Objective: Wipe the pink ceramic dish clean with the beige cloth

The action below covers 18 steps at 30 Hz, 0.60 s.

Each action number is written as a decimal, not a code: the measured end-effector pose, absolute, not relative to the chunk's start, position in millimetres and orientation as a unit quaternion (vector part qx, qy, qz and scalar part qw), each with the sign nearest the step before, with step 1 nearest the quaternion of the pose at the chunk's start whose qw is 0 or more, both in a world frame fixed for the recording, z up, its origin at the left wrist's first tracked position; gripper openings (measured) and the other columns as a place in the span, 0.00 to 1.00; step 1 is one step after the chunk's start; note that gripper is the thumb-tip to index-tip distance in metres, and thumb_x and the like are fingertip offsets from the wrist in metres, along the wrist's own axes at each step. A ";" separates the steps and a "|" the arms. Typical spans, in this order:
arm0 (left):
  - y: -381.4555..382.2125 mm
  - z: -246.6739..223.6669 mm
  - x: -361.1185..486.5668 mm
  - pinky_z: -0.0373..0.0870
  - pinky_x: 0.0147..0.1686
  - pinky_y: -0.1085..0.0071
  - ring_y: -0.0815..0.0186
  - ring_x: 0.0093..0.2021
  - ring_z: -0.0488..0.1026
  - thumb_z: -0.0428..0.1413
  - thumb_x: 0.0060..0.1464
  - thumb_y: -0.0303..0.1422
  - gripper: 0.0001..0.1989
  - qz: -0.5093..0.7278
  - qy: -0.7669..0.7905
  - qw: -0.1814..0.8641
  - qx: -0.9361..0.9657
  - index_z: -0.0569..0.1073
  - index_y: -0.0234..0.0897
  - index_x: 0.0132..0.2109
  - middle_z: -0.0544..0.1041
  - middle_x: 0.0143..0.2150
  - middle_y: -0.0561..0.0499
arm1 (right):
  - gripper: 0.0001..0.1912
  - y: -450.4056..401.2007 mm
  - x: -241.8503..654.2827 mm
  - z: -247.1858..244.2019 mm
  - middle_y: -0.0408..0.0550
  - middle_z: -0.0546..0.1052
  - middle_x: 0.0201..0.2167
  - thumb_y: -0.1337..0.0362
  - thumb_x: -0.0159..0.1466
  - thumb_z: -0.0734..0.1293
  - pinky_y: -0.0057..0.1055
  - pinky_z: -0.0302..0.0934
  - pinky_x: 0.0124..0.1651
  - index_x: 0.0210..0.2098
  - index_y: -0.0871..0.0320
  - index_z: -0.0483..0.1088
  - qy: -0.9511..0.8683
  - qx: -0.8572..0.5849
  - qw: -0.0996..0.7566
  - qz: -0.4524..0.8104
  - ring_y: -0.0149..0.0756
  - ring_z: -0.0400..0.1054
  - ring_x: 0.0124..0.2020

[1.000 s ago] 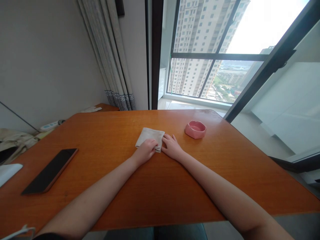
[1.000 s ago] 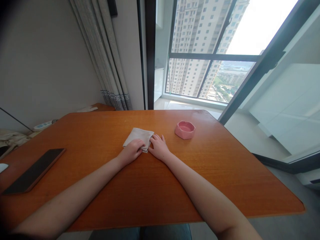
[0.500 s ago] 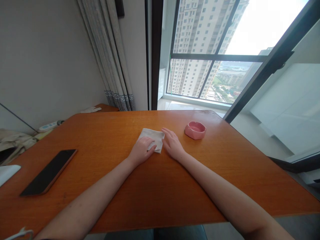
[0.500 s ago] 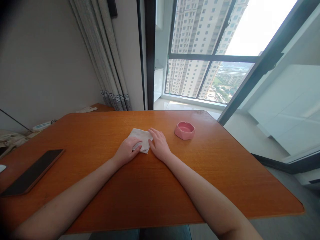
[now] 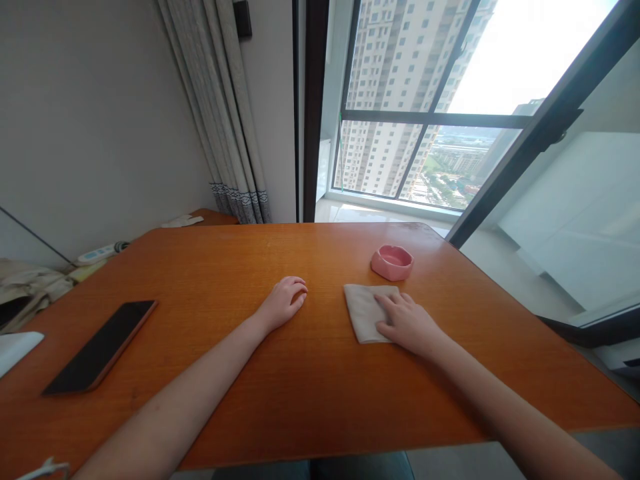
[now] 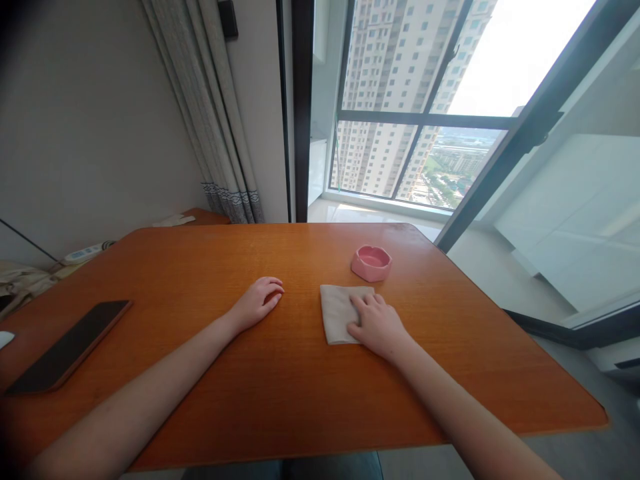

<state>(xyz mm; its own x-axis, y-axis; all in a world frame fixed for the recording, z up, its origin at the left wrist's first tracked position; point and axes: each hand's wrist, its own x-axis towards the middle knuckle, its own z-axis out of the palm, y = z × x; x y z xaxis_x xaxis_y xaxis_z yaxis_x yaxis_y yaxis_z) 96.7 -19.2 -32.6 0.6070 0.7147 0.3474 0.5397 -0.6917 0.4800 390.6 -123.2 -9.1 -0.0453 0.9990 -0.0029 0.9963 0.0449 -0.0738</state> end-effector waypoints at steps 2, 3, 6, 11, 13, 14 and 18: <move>-18.9 -33.8 97.1 0.63 0.52 0.62 0.60 0.50 0.67 0.47 0.58 0.34 0.12 0.255 0.354 0.167 0.884 0.73 0.38 0.41 0.72 0.47 0.45 | 0.31 -128.1 424.2 -7.2 0.58 0.69 0.48 0.57 0.55 0.63 0.42 0.55 0.49 0.58 0.56 0.60 -0.679 -0.733 -0.019 0.046 0.53 0.59 0.52; -18.7 -33.8 97.1 0.63 0.52 0.62 0.60 0.50 0.67 0.47 0.57 0.33 0.11 0.255 0.353 0.167 0.884 0.73 0.38 0.41 0.72 0.47 0.45 | 0.32 -128.1 439.2 -5.4 0.59 0.68 0.50 0.58 0.54 0.63 0.43 0.56 0.48 0.58 0.55 0.60 -0.653 -0.754 -0.042 0.056 0.54 0.59 0.53; -18.6 -32.7 96.6 0.63 0.52 0.62 0.60 0.49 0.67 0.47 0.57 0.32 0.11 0.265 0.349 0.170 0.883 0.73 0.38 0.40 0.72 0.47 0.45 | 0.32 -122.8 465.2 4.8 0.60 0.66 0.52 0.63 0.53 0.64 0.44 0.57 0.46 0.58 0.54 0.61 -0.613 -0.780 -0.101 0.074 0.55 0.61 0.53; -22.3 -32.3 98.1 0.65 0.47 0.66 0.64 0.43 0.69 0.49 0.55 0.31 0.13 0.265 0.333 0.215 0.879 0.70 0.37 0.47 0.73 0.43 0.47 | 0.16 -112.8 418.2 25.7 0.58 0.71 0.45 0.67 0.59 0.58 0.50 0.55 0.50 0.45 0.59 0.70 -0.687 -0.725 -0.033 0.002 0.53 0.65 0.48; -25.3 -32.2 100.0 0.67 0.41 0.69 0.66 0.36 0.69 0.50 0.54 0.31 0.15 0.255 0.339 0.236 0.874 0.68 0.37 0.50 0.73 0.38 0.49 | 0.19 -106.9 378.5 24.9 0.56 0.71 0.47 0.68 0.59 0.58 0.44 0.55 0.53 0.49 0.59 0.67 -0.768 -0.634 0.087 0.033 0.46 0.64 0.50; -26.8 -31.8 101.0 0.67 0.38 0.70 0.68 0.33 0.69 0.50 0.53 0.31 0.16 0.248 0.337 0.242 0.875 0.68 0.38 0.51 0.73 0.36 0.51 | 0.23 -102.5 358.1 21.3 0.55 0.69 0.50 0.69 0.59 0.58 0.40 0.56 0.55 0.55 0.59 0.62 -0.789 -0.593 0.145 0.065 0.43 0.64 0.51; -31.0 -30.6 103.8 0.65 0.34 0.72 0.68 0.31 0.68 0.53 0.49 0.31 0.17 0.217 0.299 0.242 0.897 0.69 0.36 0.48 0.73 0.32 0.52 | 0.33 -78.5 288.4 -6.1 0.55 0.65 0.56 0.72 0.56 0.59 0.36 0.56 0.57 0.62 0.60 0.52 -0.821 -0.490 0.246 0.157 0.39 0.61 0.55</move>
